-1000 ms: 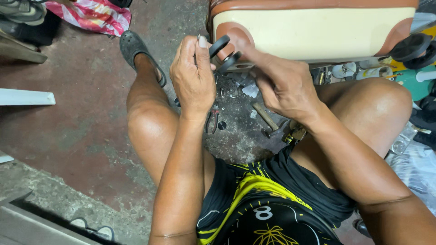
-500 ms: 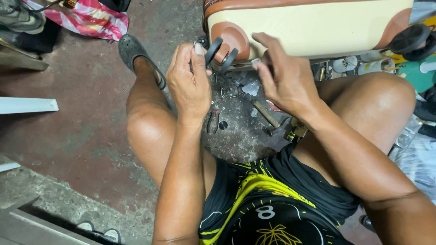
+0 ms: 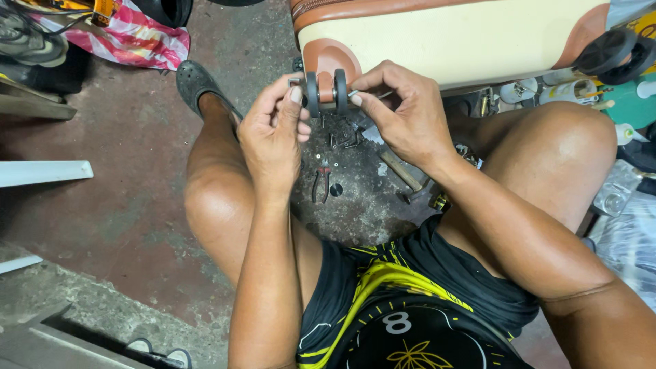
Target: The person attaches components to a suitcase wheel assembly by hand and using a tool, then fits the completed wheel onto a suitcase base.
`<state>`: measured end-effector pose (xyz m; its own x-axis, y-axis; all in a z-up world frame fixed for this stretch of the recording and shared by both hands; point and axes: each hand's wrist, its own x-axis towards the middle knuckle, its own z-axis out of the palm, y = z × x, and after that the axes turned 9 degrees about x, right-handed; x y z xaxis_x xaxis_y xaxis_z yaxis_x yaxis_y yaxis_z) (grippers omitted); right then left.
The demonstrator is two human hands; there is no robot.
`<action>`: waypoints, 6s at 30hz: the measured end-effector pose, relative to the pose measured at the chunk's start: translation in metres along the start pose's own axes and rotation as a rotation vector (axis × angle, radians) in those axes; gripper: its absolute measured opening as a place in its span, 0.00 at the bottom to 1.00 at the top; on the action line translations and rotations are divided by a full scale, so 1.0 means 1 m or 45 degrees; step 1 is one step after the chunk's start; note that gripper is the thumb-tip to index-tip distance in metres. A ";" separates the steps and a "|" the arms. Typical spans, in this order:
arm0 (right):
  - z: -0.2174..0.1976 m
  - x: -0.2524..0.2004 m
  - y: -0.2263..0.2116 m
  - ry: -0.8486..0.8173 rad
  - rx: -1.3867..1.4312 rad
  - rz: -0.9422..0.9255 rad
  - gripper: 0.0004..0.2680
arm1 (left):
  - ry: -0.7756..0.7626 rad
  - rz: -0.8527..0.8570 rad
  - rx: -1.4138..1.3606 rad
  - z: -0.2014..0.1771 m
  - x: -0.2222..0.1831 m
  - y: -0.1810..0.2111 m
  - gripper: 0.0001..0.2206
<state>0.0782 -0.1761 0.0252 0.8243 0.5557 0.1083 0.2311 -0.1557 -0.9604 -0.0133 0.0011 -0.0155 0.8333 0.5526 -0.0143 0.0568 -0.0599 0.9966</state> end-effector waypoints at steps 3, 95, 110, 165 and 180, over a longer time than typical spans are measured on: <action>0.003 0.002 0.000 0.005 -0.009 0.025 0.03 | -0.046 -0.035 -0.107 -0.002 0.000 -0.001 0.14; -0.007 0.027 0.010 -0.211 0.382 0.511 0.04 | 0.003 -0.232 0.043 0.002 0.014 0.007 0.07; -0.001 0.033 0.005 -0.220 0.343 0.499 0.04 | -0.078 -0.257 -0.349 0.000 0.027 -0.013 0.08; 0.005 0.009 -0.002 -0.019 -0.041 -0.165 0.02 | -0.143 0.063 -0.166 -0.008 -0.003 0.021 0.08; 0.009 0.015 0.002 0.070 -0.010 0.070 0.03 | -0.408 -0.240 -0.082 -0.012 0.004 -0.002 0.10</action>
<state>0.0860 -0.1609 0.0227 0.8631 0.5002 0.0696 0.1886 -0.1915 -0.9632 -0.0160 0.0132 -0.0167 0.9418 0.2603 -0.2127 0.1996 0.0763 0.9769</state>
